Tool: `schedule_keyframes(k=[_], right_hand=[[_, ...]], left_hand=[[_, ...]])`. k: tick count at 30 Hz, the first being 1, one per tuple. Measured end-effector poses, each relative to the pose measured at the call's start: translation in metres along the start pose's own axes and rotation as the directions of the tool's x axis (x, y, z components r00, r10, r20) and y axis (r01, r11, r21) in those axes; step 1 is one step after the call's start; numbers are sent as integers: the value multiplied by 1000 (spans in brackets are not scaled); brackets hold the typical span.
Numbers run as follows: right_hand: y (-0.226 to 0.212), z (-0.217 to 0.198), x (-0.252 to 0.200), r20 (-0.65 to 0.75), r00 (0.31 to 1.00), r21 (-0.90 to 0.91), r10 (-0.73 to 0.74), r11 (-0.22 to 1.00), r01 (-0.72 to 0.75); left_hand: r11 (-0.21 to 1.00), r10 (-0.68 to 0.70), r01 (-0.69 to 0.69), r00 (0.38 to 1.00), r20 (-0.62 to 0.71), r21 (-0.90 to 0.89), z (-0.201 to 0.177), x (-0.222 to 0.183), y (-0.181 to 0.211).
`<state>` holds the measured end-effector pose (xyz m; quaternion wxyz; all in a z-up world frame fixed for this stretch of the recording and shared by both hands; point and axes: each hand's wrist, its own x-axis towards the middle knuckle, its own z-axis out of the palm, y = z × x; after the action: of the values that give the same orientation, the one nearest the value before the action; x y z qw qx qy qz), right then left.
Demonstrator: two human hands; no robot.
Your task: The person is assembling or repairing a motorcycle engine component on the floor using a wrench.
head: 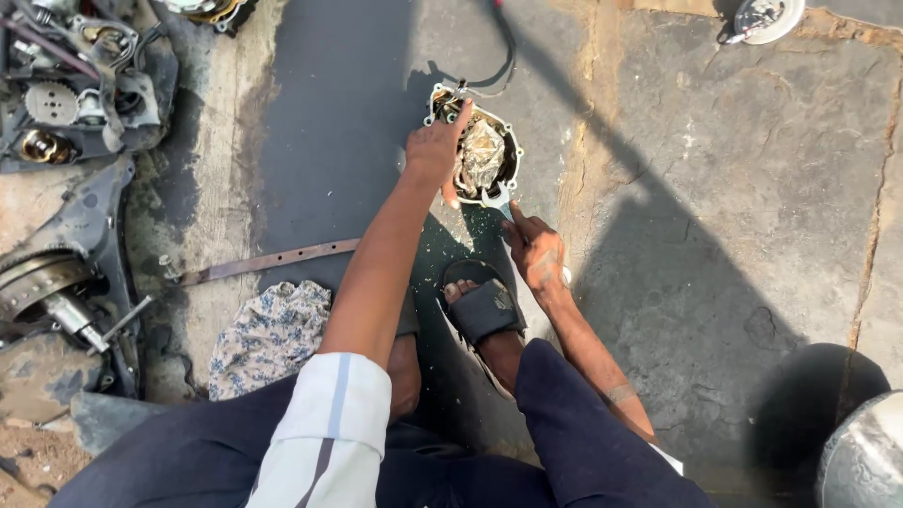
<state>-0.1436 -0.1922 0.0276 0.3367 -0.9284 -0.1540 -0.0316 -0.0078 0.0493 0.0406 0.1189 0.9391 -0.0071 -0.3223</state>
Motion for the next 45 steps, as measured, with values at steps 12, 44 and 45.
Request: schedule_keyframes(k=[12, 44, 45], right_hand=[[-22, -5, -1, 48, 999, -98, 3, 995, 2], [-19, -4, -3, -58, 997, -16, 59, 998, -60], [-25, -4, -1, -131, 982, 52, 139, 990, -133]], left_hand=[[984, -121, 112, 991, -54, -139, 33, 25, 18], [989, -111, 100, 989, -96, -106, 34, 33, 14], [989, -118, 107, 988, -101, -106, 35, 30, 13]])
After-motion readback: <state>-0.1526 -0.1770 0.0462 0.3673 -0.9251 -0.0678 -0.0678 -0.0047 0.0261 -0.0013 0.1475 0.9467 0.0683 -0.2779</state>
